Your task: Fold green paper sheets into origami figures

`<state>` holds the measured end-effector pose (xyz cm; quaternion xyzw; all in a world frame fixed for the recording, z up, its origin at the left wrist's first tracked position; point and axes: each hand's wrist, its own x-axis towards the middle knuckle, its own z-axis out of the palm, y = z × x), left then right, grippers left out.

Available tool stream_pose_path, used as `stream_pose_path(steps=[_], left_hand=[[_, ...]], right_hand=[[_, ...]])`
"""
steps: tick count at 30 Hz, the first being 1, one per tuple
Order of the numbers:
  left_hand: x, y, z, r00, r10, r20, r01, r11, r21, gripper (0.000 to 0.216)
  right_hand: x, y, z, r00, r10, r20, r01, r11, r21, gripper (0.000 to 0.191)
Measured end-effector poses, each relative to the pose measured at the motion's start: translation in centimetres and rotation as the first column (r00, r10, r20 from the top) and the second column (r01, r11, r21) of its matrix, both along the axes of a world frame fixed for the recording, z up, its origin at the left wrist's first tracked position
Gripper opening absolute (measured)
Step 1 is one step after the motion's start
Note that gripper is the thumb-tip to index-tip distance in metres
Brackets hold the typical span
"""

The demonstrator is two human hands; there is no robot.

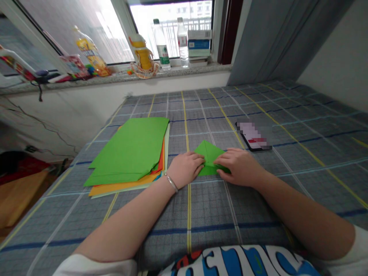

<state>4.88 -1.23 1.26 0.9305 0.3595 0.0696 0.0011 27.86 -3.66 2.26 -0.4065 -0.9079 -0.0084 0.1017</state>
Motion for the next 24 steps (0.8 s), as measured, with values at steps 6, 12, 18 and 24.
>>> stream_pose_path(steps=[6, 12, 18, 24], left_hand=[[0.4, 0.0, 0.1, 0.990, 0.124, -0.069, -0.118, 0.990, 0.078, 0.025], [-0.1, 1.0, -0.8, 0.984, 0.178, 0.019, -0.179, 0.981, 0.068, 0.020], [-0.2, 1.3, -1.4, 0.976, 0.216, 0.024, -0.217, 0.974, 0.071, 0.013], [0.0, 1.4, -1.7, 0.971, 0.241, 0.009, -0.241, 0.967, 0.084, 0.012]], right_hand=[[-0.1, 0.5, -0.8, 0.995, -0.096, 0.005, 0.096, 0.994, 0.054, 0.019], [0.1, 1.8, -1.7, 0.981, -0.193, -0.027, 0.195, 0.972, 0.133, 0.022], [0.0, 2.8, -2.7, 0.971, -0.221, -0.089, 0.234, 0.955, 0.183, 0.021], [0.2, 3.7, -3.8, 0.943, -0.308, -0.125, 0.321, 0.941, 0.107, 0.020]])
